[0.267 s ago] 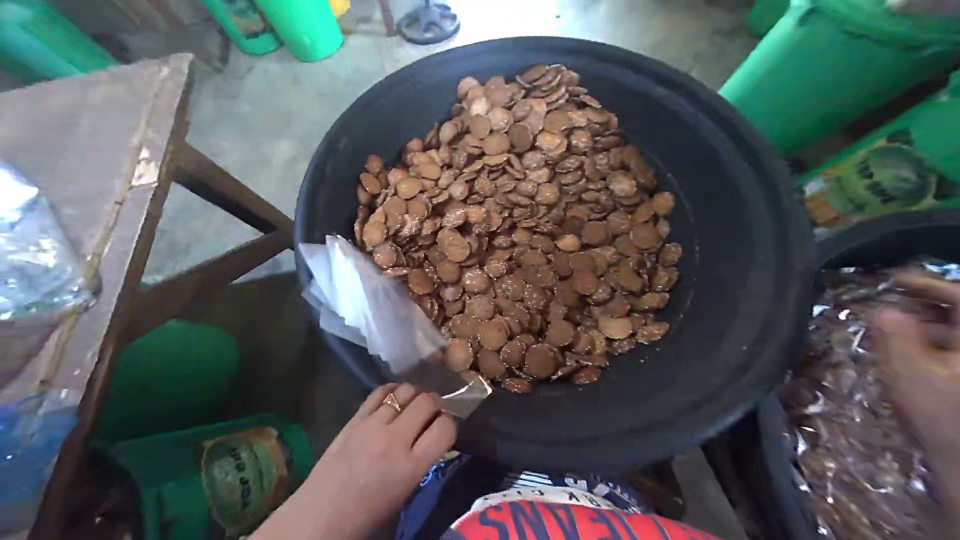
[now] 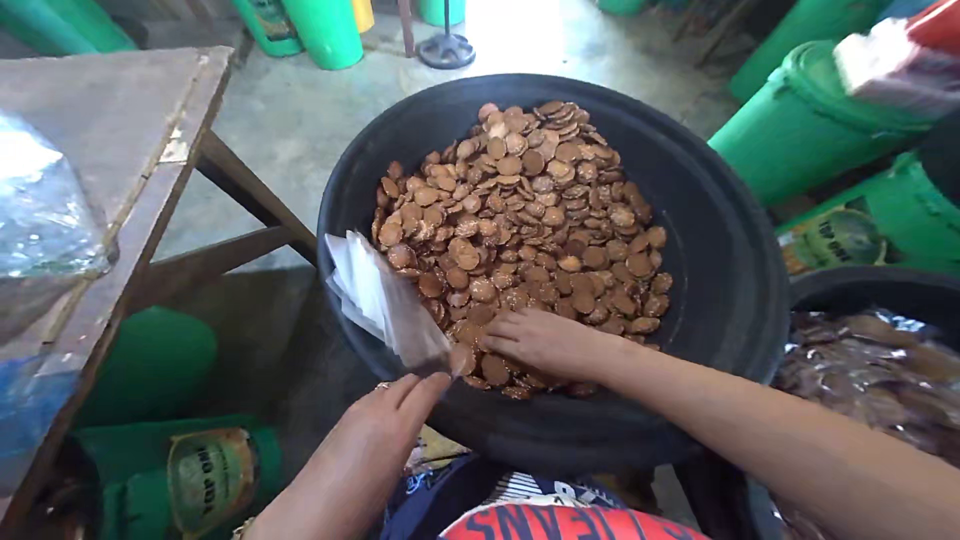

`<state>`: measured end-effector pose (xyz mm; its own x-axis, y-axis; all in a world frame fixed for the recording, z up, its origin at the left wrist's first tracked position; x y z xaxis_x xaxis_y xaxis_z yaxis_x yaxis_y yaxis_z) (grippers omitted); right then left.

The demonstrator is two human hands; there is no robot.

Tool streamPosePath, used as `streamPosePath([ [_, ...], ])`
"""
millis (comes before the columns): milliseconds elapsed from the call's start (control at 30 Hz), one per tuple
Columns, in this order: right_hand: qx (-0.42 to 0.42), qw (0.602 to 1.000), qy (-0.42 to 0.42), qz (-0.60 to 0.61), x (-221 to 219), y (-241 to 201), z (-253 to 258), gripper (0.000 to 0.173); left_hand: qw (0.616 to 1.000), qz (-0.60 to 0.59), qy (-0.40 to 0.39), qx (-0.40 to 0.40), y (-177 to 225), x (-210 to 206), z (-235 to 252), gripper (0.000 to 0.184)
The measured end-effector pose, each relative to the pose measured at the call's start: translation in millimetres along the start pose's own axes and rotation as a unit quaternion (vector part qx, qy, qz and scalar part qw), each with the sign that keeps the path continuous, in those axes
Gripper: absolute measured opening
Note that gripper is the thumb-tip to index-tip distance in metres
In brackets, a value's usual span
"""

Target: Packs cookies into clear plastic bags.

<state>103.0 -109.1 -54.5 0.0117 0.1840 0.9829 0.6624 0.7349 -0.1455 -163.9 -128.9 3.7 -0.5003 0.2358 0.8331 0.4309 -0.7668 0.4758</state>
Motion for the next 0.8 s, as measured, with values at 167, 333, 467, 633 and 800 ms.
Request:
streamPosePath([
  [167,-0.002,1.0,0.016,-0.006,-3,22,16,0.021,0.909,-0.362,0.088,0.189,-21,-1,-16,0.012],
  [333,0.015,0.997,-0.029,-0.066,-3,18,11,0.026,0.774,-0.569,0.189,0.201,-24,-6,3,0.017],
  [467,0.004,0.998,-0.022,-0.062,-1,17,18,0.024,0.694,-0.644,0.245,0.209,-14,-12,50,0.034],
  [633,-0.173,0.976,-0.112,0.074,30,11,19,0.032,0.659,-0.677,0.288,0.153,-21,-17,110,0.028],
  [800,-0.248,0.931,-0.269,0.012,15,1,14,0.043,0.663,-0.687,0.271,0.12,-13,-12,170,0.016],
])
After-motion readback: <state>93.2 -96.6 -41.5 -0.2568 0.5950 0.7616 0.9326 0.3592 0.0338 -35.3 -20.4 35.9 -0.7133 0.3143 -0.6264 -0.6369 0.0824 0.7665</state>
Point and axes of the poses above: each hand's wrist, its own z-axis towards the middle knuckle, its own x-axis out of the back of the hand, y = z × x, the point moved 1 cm from there along z, towards the middle knuckle, and after that the axes turned 10 degrees about -z, right-handed, at the moved point
